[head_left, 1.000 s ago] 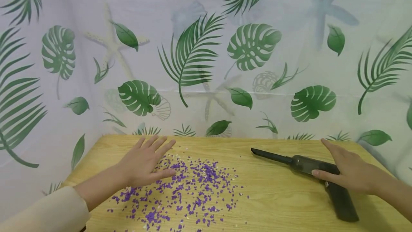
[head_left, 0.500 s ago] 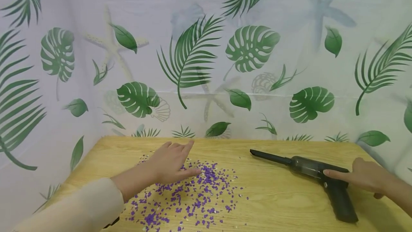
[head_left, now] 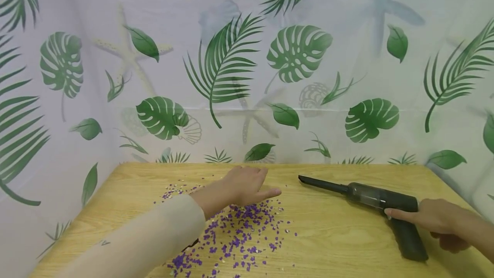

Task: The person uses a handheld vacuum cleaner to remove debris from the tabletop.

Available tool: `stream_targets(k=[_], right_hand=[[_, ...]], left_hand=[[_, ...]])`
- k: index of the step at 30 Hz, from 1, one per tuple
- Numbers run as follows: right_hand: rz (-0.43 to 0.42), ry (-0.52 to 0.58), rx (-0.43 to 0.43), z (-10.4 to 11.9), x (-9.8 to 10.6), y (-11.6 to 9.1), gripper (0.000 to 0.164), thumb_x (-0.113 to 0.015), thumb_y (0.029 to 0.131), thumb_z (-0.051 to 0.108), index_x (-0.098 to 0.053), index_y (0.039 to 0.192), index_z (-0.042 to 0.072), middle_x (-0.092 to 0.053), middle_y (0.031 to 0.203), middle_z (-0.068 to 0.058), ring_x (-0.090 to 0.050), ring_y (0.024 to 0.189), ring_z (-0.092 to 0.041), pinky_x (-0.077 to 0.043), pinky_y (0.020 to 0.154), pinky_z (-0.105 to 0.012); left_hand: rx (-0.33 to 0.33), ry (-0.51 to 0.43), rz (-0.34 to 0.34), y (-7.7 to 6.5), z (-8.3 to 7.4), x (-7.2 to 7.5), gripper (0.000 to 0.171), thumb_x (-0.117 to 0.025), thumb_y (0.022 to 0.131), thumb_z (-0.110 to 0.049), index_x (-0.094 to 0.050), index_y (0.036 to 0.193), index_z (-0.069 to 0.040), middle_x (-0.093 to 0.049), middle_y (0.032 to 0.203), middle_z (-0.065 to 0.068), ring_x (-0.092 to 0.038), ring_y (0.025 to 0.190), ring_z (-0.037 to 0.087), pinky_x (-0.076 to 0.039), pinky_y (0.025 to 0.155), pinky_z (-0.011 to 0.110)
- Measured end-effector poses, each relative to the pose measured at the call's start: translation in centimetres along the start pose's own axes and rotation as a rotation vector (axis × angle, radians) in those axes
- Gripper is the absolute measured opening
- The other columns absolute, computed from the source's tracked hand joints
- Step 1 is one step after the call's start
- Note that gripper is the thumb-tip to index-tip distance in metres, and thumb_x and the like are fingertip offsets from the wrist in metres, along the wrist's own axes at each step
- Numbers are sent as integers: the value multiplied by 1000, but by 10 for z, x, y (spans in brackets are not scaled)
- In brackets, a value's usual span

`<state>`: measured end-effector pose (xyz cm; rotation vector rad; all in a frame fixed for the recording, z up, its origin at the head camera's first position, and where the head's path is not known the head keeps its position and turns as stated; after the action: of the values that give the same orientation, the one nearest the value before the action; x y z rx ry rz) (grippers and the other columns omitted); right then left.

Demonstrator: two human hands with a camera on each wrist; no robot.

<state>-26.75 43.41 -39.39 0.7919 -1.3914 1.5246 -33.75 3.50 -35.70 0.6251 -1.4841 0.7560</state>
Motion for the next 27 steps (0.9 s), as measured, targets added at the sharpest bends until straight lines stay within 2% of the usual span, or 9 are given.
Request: stream_targets(k=[4, 8, 11, 13, 14, 16, 20, 24, 27], right_hand=[[6, 64, -12, 3, -4, -1, 73, -38, 92, 76, -57, 69, 9, -41, 48, 6, -39, 41, -9, -45, 52, -30], [28, 117, -17, 5, -9, -2, 77, -38, 93, 75, -59, 80, 2, -52, 59, 0, -52, 49, -16, -47, 51, -31], [38, 112, 29, 8, -11, -1, 85, -37, 95, 71, -62, 98, -10, -65, 80, -15, -64, 69, -26, -53, 64, -40], [46, 112, 67, 9, -12, -1, 92, -35, 97, 68, -59, 108, -19, -67, 94, -23, -64, 82, -29, -53, 74, -44], [51, 125, 73, 10, -14, -1, 93, -34, 98, 68, -57, 111, -22, -66, 96, -24, -64, 83, -29, -53, 74, -44], [61, 170, 67, 8, -17, -3, 90, -34, 98, 67, -58, 106, -19, -65, 93, -24, -65, 73, -28, -54, 66, -42], [65, 271, 41, 3, -22, -6, 75, -37, 99, 66, -57, 91, -6, -55, 74, -9, -51, 44, -13, -46, 44, -26], [44, 294, 50, 0, -24, -7, 68, -39, 99, 64, -55, 86, -2, -52, 72, -8, -46, 40, -10, -46, 41, -25], [-3, 269, 86, 0, -22, -6, 64, -39, 100, 60, -55, 80, 1, -49, 70, -5, -47, 44, -12, -48, 45, -27]], left_hand=[[-18, -11, 54, 23, -22, -2, 76, -28, 101, -66, -45, 148, -9, -55, 146, 8, -54, 132, 23, -48, 106, 38], [-11, -5, 102, 43, -43, -4, 70, -37, 101, -61, -39, 152, -13, -49, 151, 4, -48, 137, 18, -43, 111, 35], [3, -7, 137, 57, -53, -7, 70, -43, 101, -58, -34, 156, -16, -42, 156, 2, -43, 142, 16, -40, 113, 35], [3, -1, 149, 64, -60, -7, 67, -46, 101, -56, -35, 155, -17, -42, 156, 1, -44, 141, 15, -41, 113, 33], [1, -2, 152, 67, -62, -7, 66, -47, 101, -54, -35, 154, -18, -41, 156, 1, -44, 141, 15, -41, 112, 33], [-2, -7, 157, 73, -68, -7, 63, -49, 101, -51, -36, 154, -19, -42, 155, 0, -45, 139, 14, -42, 112, 31], [-29, 28, 160, 82, -78, -9, 55, -49, 103, -45, -40, 152, -19, -47, 149, -2, -50, 134, 11, -44, 108, 28], [-54, 75, 144, 86, -85, -12, 39, -48, 105, -36, -51, 140, -18, -57, 133, -3, -57, 119, 9, -47, 100, 23], [-79, 86, 100, 91, -89, -11, 23, -54, 103, -23, -60, 124, -16, -63, 115, -2, -59, 99, 8, -50, 84, 21]])
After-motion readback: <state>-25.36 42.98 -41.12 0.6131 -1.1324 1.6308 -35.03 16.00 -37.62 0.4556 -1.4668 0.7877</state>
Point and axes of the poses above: each hand's wrist, its own y-axis towards the middle knuckle, its own x-axis out of the back of the hand, z = x × y, the point moved 7 cm from there along y, towards the middle knuckle
